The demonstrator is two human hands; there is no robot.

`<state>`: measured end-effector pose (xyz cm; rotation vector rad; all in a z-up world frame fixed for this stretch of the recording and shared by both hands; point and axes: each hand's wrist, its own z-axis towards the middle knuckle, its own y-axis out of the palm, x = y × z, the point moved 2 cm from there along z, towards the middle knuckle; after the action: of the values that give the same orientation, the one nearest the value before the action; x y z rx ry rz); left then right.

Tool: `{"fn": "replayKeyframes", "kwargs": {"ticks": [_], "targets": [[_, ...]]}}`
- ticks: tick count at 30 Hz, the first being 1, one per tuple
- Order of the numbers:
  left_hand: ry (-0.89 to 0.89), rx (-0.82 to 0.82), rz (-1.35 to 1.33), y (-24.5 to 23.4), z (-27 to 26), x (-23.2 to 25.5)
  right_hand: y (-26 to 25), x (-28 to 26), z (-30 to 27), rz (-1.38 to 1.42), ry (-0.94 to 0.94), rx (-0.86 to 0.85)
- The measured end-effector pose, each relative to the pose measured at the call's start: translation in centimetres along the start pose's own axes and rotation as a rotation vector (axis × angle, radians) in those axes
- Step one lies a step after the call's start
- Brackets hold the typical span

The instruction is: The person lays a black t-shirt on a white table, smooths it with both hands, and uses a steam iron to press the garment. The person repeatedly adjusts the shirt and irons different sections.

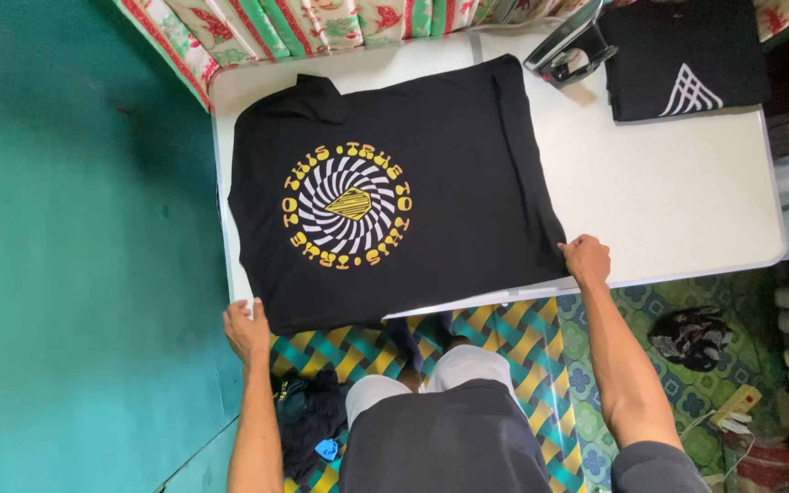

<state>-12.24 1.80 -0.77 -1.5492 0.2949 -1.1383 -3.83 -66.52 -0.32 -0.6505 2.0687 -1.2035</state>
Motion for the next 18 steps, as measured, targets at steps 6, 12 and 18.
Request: {"fn": "replayKeyframes", "kwargs": {"ticks": [6, 12, 18], "targets": [[-0.016, -0.058, -0.018, 4.1, 5.6, -0.4, -0.4, -1.4, -0.8, -0.141, -0.01, 0.032], [-0.06, -0.062, 0.075, 6.6, 8.5, -0.6, 2.6, -0.3, 2.9, 0.023, -0.012, 0.073], [-0.048, -0.033, 0.107, 6.7, 9.2, 0.2, 3.8, -1.8, 5.6, 0.105, -0.033, 0.061]]}}
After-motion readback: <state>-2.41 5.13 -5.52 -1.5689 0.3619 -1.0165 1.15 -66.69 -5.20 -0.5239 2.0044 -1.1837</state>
